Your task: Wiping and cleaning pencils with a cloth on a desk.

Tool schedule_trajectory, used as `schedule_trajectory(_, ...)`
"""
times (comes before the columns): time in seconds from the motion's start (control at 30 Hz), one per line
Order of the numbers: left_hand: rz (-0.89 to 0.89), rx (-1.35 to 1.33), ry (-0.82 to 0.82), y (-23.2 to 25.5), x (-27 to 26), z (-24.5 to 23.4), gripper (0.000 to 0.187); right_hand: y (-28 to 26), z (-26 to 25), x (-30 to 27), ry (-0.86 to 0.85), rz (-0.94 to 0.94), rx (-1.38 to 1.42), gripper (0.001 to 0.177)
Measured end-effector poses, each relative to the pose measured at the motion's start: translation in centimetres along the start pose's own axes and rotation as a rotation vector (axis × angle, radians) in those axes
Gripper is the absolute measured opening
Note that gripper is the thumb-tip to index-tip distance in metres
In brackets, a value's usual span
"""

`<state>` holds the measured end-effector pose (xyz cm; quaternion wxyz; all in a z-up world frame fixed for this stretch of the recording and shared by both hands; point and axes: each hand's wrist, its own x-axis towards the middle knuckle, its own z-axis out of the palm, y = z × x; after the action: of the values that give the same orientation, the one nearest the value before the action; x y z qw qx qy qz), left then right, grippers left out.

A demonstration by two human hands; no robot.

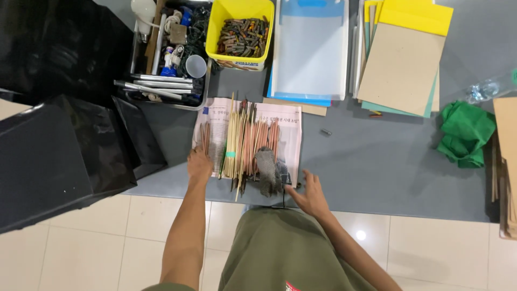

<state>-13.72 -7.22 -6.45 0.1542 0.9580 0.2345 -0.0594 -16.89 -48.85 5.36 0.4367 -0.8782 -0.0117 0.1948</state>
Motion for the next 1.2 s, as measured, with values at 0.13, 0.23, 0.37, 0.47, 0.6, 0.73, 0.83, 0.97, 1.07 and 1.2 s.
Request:
schedule_trajectory(0.13, 0.096, -0.018, 0.037, -1.0, 0.9, 0.7, 0.047, -0.7, 2.9, 4.4, 0.139, 0.021, -0.173, 0.106)
schedule_trajectory(0.23, 0.051, -0.083, -0.027, -0.7, 0.4, -0.9, 0.044, 0.7, 5.3, 6.5, 0.291, 0.063, -0.147, 0.113)
schedule_trajectory(0.37, 0.068, -0.160, -0.078, 0.0, -0.1, -1.6, 0.037, 2.4, 6.7, 7.1, 0.241, 0.221, 0.033, 0.051)
schedule_trajectory(0.47, 0.099, -0.189, -0.035, -0.2, -0.6, -1.1, 0.034, 1.1, 6.5, 6.7, 0.265, 0.239, -0.008, 0.029)
schedule_trajectory(0.6, 0.130, -0.250, -0.049, 2.1, -2.2, -2.3, 0.033, 1.5, 5.7, 6.1, 0.386, 0.300, 0.075, 0.030)
schedule_trajectory(0.73, 0.136, -0.236, -0.048, 4.3, -3.5, -3.0, 0.039, 2.3, 4.2, 5.5, 0.430, 0.371, 0.025, 0.032)
schedule_trajectory(0.83, 0.089, -0.226, -0.113, 6.0, -4.6, -2.8, 0.038, 2.7, 2.1, 5.1, 0.443, 0.449, 0.090, 0.034)
schedule_trajectory(0.97, 0.109, -0.236, -0.147, 9.4, -5.3, -2.4, 0.037, 3.6, -0.6, 5.2, 0.425, 0.463, 0.017, 0.034)
schedule_trajectory(1.07, 0.096, -0.210, -0.175, 12.0, -6.6, -1.3, 0.039, 5.3, -2.8, 4.8, 0.420, 0.485, 0.039, 0.036)
schedule_trajectory(1.2, 0.054, -0.169, -0.156, 15.8, -8.3, -0.2, 0.047, 8.0, -5.4, 5.1, 0.431, 0.500, -0.028, 0.034)
